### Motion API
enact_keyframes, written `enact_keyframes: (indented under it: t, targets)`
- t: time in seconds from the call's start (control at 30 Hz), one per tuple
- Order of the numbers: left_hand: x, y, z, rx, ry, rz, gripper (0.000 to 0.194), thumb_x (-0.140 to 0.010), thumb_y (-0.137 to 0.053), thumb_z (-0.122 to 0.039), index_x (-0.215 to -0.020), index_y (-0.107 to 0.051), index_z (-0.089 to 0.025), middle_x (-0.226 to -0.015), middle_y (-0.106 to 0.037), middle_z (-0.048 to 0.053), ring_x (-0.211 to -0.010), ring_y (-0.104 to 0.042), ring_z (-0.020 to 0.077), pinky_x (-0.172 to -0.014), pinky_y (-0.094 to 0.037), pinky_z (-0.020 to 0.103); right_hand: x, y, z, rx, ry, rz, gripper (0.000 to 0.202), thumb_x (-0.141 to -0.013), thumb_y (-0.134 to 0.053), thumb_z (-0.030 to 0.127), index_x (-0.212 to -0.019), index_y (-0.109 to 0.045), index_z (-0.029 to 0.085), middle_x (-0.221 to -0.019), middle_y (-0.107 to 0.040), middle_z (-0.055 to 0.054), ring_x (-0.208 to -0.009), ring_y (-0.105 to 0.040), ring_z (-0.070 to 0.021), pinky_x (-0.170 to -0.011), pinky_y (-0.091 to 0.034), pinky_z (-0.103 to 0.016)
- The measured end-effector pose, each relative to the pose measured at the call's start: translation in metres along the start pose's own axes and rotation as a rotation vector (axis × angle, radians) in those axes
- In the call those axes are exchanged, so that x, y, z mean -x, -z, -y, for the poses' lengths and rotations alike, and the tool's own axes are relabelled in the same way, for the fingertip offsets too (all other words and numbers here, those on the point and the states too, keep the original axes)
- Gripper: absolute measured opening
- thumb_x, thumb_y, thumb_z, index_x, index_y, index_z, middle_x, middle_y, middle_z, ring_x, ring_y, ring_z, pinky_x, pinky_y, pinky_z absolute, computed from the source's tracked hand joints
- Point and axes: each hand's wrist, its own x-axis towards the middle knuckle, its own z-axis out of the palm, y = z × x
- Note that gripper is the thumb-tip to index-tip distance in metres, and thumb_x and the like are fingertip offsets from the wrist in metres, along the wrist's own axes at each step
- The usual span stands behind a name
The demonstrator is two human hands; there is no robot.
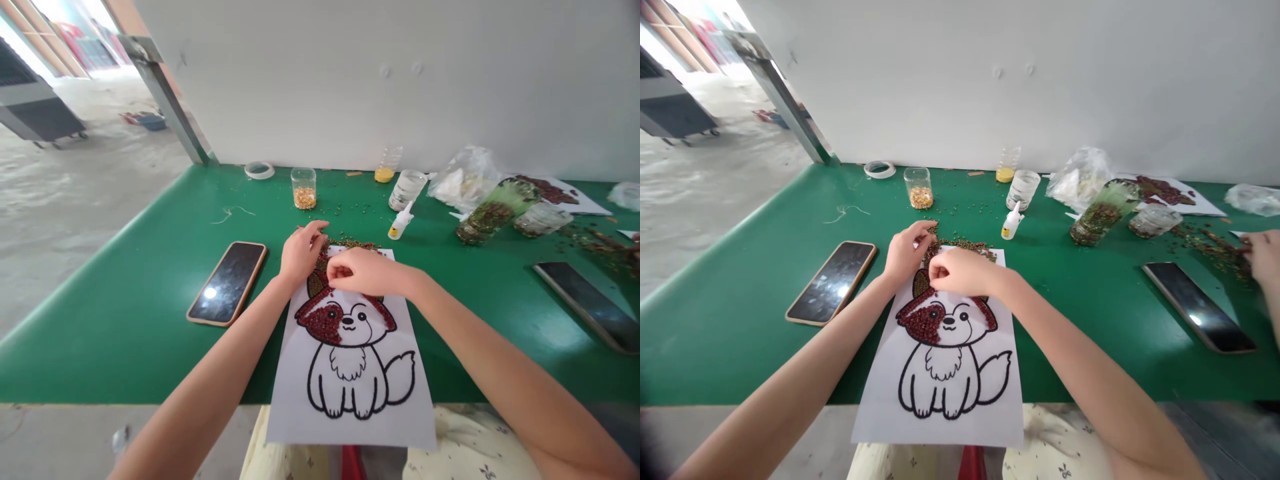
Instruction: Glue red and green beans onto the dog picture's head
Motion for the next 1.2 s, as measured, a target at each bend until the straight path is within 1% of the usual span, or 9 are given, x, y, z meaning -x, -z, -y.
enact_keyframes:
  t: [0.13,0.2,0.4,0.5,0.57,0.67,0.77,1.0,1.2]
  targets:
    - [0.000,-0.002,-0.001,-0.011,0.008,-0.001,0.026,-0.079,-0.060,-0.020,-0.105,-0.062,-0.022,-0.075,-0.067,-0.001,-0.072,-0.060,0.0146,-0.070,-0.045,0.027,0.013,-0.029,0.003,0.058,0.106,-0.215,0.009,-0.085,-0.050,0.020,-0.079,-0.056,0.018,-0.081,-0.059,-0.001,-0.070,-0.049,-0.0115,-0.063,-0.035,-0.025]
    - [0.000,-0.003,-0.002,-0.011,0.013,0.000,0.025,-0.078,-0.062,-0.020,-0.102,-0.063,-0.023,-0.073,-0.067,-0.002,-0.070,-0.059,0.0142,-0.069,-0.044,0.027,0.014,-0.037,0.000,0.129,0.145,-0.262,0.010,-0.087,-0.049,0.019,-0.080,-0.056,0.018,-0.083,-0.058,-0.002,-0.076,-0.050,-0.0129,-0.067,-0.036,-0.026]
    - [-0.001,-0.004,0.001,0.068,0.060,-0.055,0.025,-0.072,-0.068,-0.019,-0.097,-0.064,-0.021,-0.064,-0.063,-0.004,-0.059,-0.056,0.0112,-0.065,-0.044,0.024,0.006,-0.045,-0.004,0.272,0.253,-0.229,0.013,-0.090,-0.048,0.018,-0.081,-0.058,0.018,-0.084,-0.058,-0.003,-0.079,-0.049,-0.0146,-0.071,-0.036,-0.027]
    - [-0.001,-0.004,0.003,0.106,0.088,-0.076,0.021,-0.073,-0.066,-0.019,-0.094,-0.064,-0.020,-0.061,-0.063,-0.004,-0.056,-0.055,0.0109,-0.063,-0.044,0.024,0.003,-0.048,-0.003,0.332,0.277,-0.221,0.015,-0.091,-0.048,0.018,-0.082,-0.060,0.017,-0.085,-0.058,-0.004,-0.081,-0.049,-0.0157,-0.072,-0.036,-0.028]
    - [-0.001,-0.005,0.004,0.133,0.103,-0.080,0.019,-0.076,-0.062,-0.018,-0.095,-0.064,-0.020,-0.063,-0.066,-0.003,-0.057,-0.058,0.0116,-0.064,-0.045,0.024,0.003,-0.050,-0.002,0.347,0.290,-0.218,0.017,-0.091,-0.048,0.019,-0.082,-0.061,0.017,-0.086,-0.059,-0.004,-0.082,-0.049,-0.0161,-0.073,-0.036,-0.028]
    - [-0.001,-0.005,0.007,0.181,0.093,-0.089,0.022,-0.080,-0.054,-0.014,-0.099,-0.063,-0.020,-0.070,-0.069,-0.001,-0.067,-0.064,0.0133,-0.067,-0.046,0.024,0.003,-0.051,-0.002,0.342,0.303,-0.212,0.018,-0.091,-0.049,0.020,-0.081,-0.063,0.017,-0.086,-0.060,-0.004,-0.083,-0.049,-0.0161,-0.074,-0.037,-0.028]
    - [-0.001,-0.005,0.008,0.197,0.090,-0.107,0.023,-0.082,-0.050,-0.012,-0.100,-0.062,-0.019,-0.074,-0.071,0.000,-0.072,-0.066,0.0141,-0.068,-0.047,0.024,0.003,-0.050,-0.003,0.334,0.315,-0.211,0.018,-0.091,-0.050,0.021,-0.081,-0.065,0.018,-0.085,-0.061,-0.004,-0.081,-0.050,-0.0161,-0.074,-0.037,-0.028]
    - [-0.001,-0.005,0.009,0.173,0.111,-0.111,0.021,-0.081,-0.052,-0.013,-0.098,-0.063,-0.019,-0.074,-0.071,0.001,-0.071,-0.065,0.0146,-0.067,-0.046,0.025,0.003,-0.049,-0.006,0.337,0.328,-0.192,0.020,-0.091,-0.048,0.017,-0.081,-0.065,0.018,-0.085,-0.062,-0.004,-0.084,-0.052,-0.0167,-0.075,-0.037,-0.029]
    - [-0.001,-0.005,0.011,0.158,0.113,-0.111,0.020,-0.081,-0.052,-0.014,-0.098,-0.062,-0.020,-0.072,-0.070,0.000,-0.068,-0.063,0.0138,-0.065,-0.045,0.024,0.006,-0.048,-0.006,0.329,0.326,-0.196,0.022,-0.092,-0.040,0.012,-0.084,-0.060,0.018,-0.087,-0.058,-0.005,-0.085,-0.049,-0.0166,-0.076,-0.037,-0.028]
